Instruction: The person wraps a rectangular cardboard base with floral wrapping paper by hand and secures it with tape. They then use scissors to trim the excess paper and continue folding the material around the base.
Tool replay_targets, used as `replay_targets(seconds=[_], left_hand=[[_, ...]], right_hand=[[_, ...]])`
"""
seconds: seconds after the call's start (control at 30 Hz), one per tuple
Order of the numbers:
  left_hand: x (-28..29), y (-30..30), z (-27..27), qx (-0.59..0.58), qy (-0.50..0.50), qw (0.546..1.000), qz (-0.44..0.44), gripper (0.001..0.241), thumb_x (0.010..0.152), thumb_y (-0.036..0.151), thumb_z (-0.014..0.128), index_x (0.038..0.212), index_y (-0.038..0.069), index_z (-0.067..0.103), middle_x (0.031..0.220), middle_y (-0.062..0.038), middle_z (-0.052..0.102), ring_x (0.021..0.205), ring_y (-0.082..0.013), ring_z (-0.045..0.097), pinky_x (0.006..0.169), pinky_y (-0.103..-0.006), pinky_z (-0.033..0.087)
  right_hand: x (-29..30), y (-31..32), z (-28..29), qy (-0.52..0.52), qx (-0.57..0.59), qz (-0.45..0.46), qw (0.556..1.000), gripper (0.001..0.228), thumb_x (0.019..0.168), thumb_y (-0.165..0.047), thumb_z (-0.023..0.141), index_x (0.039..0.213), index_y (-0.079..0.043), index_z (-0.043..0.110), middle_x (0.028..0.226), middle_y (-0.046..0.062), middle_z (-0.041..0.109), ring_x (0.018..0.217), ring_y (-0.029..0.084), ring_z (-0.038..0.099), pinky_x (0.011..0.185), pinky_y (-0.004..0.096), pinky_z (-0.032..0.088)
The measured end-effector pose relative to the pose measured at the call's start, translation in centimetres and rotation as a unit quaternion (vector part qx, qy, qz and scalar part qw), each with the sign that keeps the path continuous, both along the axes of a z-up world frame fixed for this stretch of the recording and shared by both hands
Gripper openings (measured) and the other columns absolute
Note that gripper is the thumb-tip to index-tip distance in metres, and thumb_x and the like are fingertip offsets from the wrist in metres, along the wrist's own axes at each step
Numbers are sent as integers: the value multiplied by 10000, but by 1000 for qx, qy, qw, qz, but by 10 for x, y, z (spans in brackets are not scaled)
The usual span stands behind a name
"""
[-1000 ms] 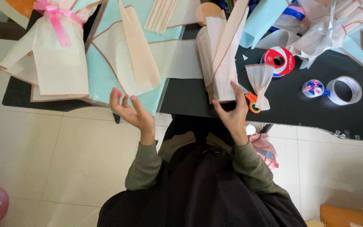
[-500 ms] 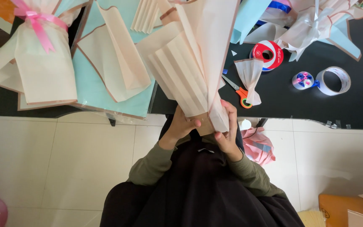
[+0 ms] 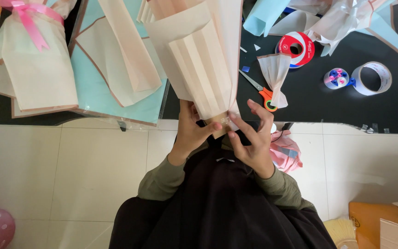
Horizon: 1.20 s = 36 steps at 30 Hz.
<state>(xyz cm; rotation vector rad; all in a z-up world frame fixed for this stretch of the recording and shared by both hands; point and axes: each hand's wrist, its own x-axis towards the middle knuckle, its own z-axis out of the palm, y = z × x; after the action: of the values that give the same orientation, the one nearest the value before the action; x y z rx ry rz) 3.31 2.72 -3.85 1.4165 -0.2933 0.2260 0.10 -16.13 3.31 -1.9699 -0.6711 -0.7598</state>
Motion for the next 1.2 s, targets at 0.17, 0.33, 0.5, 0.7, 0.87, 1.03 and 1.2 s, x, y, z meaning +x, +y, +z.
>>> replay_targets(seconds=[0.17, 0.33, 0.5, 0.7, 0.87, 1.03, 1.2], left_hand=[[-6, 2, 14, 25, 26, 999, 16, 1363, 639, 556, 949, 1607, 56, 130, 1387, -131, 496, 1050, -224, 617, 782, -374, 636], [-7, 2, 17, 43, 37, 998, 35, 1400, 612, 658, 919, 1597, 46, 135, 1372, -162, 506, 1049, -261, 609, 794, -409, 618], [-8, 0, 22, 41, 47, 997, 33, 1448, 603, 651, 921, 1616, 64, 69, 1373, -166, 508, 1086, -314, 631, 844, -473, 603], [-10, 1, 28, 73, 43, 996, 40, 1506, 548, 641, 944, 1629, 97, 49, 1392, -173, 523, 1134, -362, 638, 884, -514, 588], [-14, 1, 61, 117, 34, 991, 45, 1495, 562, 673, 913, 1638, 116, 37, 1455, -200, 503, 1239, -432, 605, 961, -570, 548], [-12, 1, 66, 131, 23, 990, 50, 1466, 587, 646, 922, 1643, 119, 52, 1485, -218, 490, 1296, -472, 571, 1012, -614, 508], [-10, 4, 66, 148, 11, 987, 57, 1443, 613, 639, 916, 1646, 116, 54, 1524, -247, 464, 1342, -490, 530, 1056, -666, 446]], right_hand=[[6, 3, 1, -77, -64, -45, 994, 245, 985, -264, 692, 1191, -172, 787, 1347, 246, 562, 1245, 480, 532, 1034, 523, 442], [7, 4, -5, -79, -64, -55, 993, 212, 951, -285, 740, 1132, -201, 809, 1290, 191, 617, 1209, 446, 563, 1016, 509, 455], [7, 5, -4, -51, -13, -29, 998, 178, 976, -192, 709, 1121, -119, 783, 1209, 181, 636, 1108, 414, 612, 957, 482, 480], [8, 0, 12, 4, -23, -21, 999, 136, 923, -119, 792, 1056, -97, 772, 1129, 148, 615, 1002, 364, 615, 872, 443, 478], [10, -2, 31, 18, -86, -23, 996, 102, 910, -112, 819, 991, -98, 759, 1052, 102, 595, 942, 301, 605, 838, 400, 434], [17, -4, 37, 20, -125, -12, 992, 87, 905, -108, 828, 943, -103, 750, 952, 57, 576, 857, 248, 559, 812, 368, 391], [22, -1, 35, 42, -124, 16, 991, 88, 917, -69, 800, 911, -80, 713, 909, 47, 597, 818, 238, 530, 799, 344, 377]])
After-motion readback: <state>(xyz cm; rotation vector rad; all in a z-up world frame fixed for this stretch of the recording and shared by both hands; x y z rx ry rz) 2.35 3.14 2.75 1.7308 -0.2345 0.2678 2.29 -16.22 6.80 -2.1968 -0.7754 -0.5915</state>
